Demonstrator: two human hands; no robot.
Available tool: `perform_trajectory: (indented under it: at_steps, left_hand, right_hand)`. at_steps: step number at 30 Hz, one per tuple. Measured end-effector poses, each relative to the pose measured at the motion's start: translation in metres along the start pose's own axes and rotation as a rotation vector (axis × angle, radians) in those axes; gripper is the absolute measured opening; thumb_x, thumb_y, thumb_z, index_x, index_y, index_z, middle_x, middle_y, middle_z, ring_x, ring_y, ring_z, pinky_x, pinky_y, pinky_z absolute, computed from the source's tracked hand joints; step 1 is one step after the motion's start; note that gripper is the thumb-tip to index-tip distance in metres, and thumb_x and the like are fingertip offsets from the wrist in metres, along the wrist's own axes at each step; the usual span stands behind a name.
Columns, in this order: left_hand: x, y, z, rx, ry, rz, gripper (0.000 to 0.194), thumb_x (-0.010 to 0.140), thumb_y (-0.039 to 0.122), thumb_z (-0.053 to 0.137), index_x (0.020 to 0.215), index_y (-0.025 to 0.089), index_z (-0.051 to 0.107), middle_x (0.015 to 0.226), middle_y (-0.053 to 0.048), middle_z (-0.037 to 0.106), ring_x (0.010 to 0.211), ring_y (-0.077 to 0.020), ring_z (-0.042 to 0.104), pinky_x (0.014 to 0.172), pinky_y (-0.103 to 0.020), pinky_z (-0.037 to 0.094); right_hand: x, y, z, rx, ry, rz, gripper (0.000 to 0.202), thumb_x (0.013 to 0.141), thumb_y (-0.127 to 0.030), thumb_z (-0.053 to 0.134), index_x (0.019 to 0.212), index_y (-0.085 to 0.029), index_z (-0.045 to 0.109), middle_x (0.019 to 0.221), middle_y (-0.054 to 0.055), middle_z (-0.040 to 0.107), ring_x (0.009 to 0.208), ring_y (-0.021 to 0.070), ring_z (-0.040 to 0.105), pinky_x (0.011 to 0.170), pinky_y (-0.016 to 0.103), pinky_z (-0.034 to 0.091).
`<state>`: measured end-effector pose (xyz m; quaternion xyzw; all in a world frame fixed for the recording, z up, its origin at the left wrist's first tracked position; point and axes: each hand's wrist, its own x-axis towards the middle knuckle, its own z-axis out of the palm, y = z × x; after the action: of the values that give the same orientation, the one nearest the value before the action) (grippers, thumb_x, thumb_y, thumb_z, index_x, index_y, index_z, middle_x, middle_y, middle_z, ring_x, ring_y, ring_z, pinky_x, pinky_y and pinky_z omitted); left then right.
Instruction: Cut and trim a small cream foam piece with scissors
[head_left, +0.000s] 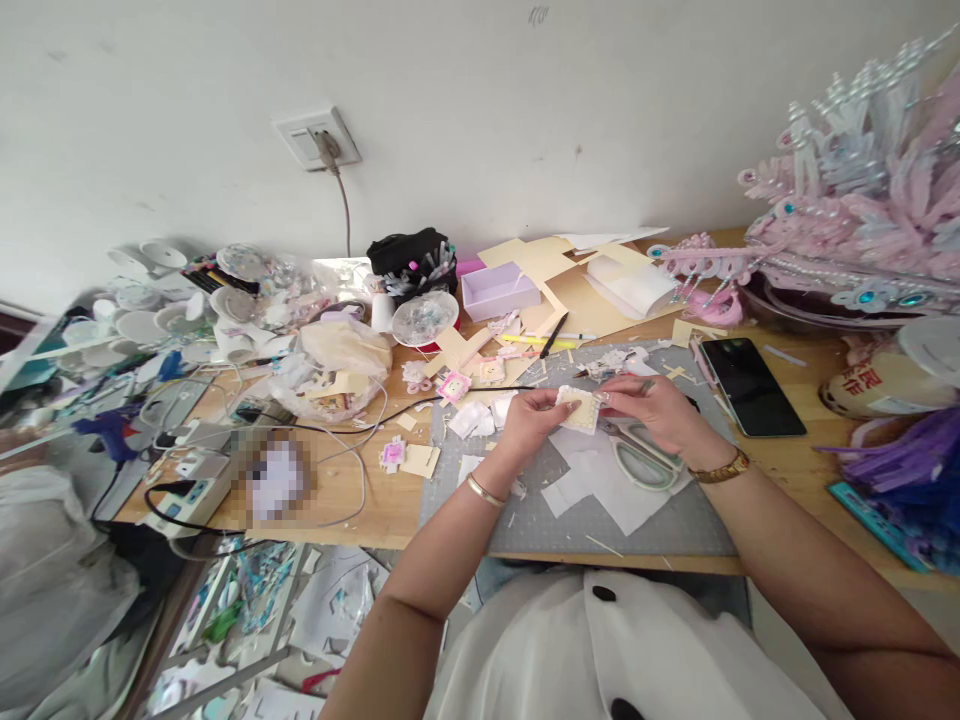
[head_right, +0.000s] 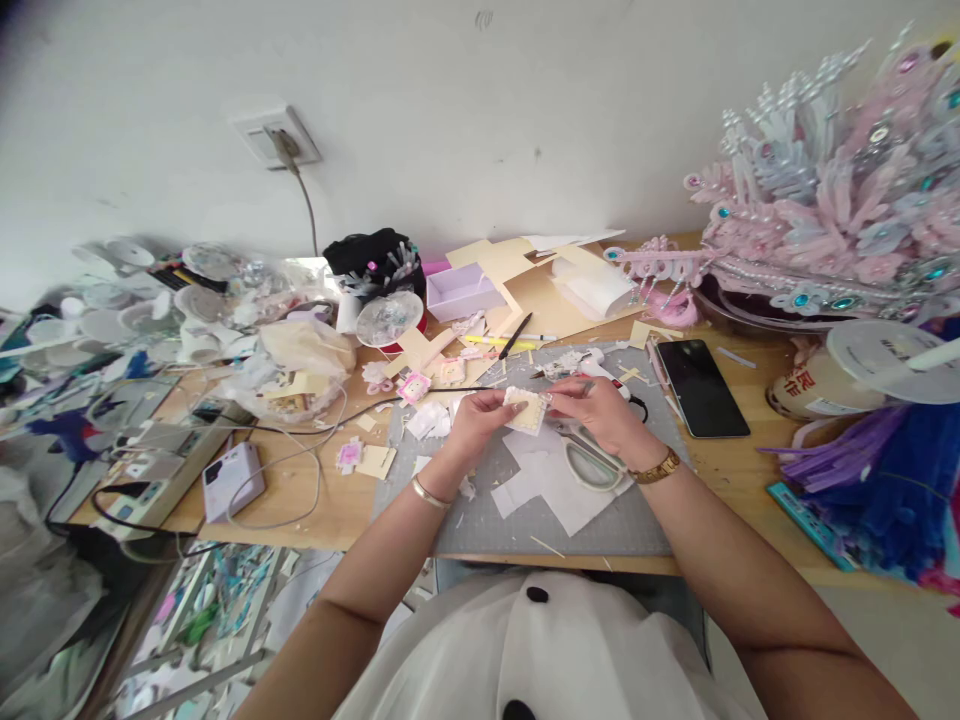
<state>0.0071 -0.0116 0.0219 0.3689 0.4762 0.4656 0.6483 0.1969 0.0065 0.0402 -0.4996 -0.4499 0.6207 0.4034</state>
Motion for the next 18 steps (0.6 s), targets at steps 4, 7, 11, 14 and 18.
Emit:
perform_trajectory:
  at_steps: [4, 7, 11, 14, 18]
  left_hand:
    - [0.0, 0.0, 0.0, -0.024, 0.004, -0.008, 0.04, 0.052, 0.045, 0.094, 0.073, 0.015, 0.078, 0.074, -0.005, 0.075, 0.065, -0.0139, 0.06, 0.067, -0.028, 0.047]
    - [-0.001, 0.002, 0.0, -0.065, 0.013, -0.003, 0.041, 0.052, 0.046, 0.094, 0.075, 0.015, 0.079, 0.077, -0.006, 0.076, 0.067, -0.0148, 0.062, 0.071, -0.029, 0.048]
    - [-0.003, 0.003, 0.002, -0.131, 0.036, 0.026, 0.038, 0.055, 0.044, 0.094, 0.076, 0.017, 0.079, 0.078, -0.004, 0.076, 0.069, -0.0142, 0.062, 0.073, -0.029, 0.049]
    - [-0.003, 0.001, 0.005, -0.13, 0.066, 0.057, 0.035, 0.058, 0.045, 0.092, 0.075, 0.017, 0.079, 0.078, -0.003, 0.075, 0.07, -0.0145, 0.061, 0.074, -0.029, 0.048]
    - [-0.002, -0.004, 0.005, -0.107, 0.06, 0.052, 0.038, 0.058, 0.046, 0.092, 0.077, 0.017, 0.078, 0.079, -0.003, 0.075, 0.071, -0.0143, 0.06, 0.072, -0.028, 0.047]
  right_hand:
    - [0.0, -0.002, 0.0, 0.03, -0.004, 0.023, 0.024, 0.055, -0.046, 0.091, 0.064, -0.027, 0.079, 0.088, 0.004, 0.076, 0.085, 0.0264, 0.07, 0.082, 0.041, 0.062]
    - [0.0, -0.003, -0.001, 0.095, -0.038, 0.066, 0.035, 0.064, -0.059, 0.083, 0.075, -0.026, 0.08, 0.092, 0.006, 0.078, 0.091, 0.0278, 0.07, 0.085, 0.044, 0.061]
    - [-0.002, -0.002, 0.001, 0.088, -0.072, 0.067, 0.038, 0.066, -0.059, 0.082, 0.082, -0.025, 0.078, 0.091, 0.006, 0.078, 0.091, 0.0262, 0.07, 0.081, 0.041, 0.06]
    - [-0.004, 0.001, 0.007, 0.049, -0.083, 0.049, 0.036, 0.059, -0.047, 0.09, 0.079, -0.023, 0.072, 0.087, 0.003, 0.075, 0.086, 0.0222, 0.068, 0.079, 0.036, 0.057]
    - [-0.004, 0.005, 0.012, 0.003, -0.061, 0.027, 0.036, 0.057, -0.045, 0.09, 0.071, -0.021, 0.066, 0.072, -0.001, 0.066, 0.068, 0.0162, 0.061, 0.069, 0.031, 0.051]
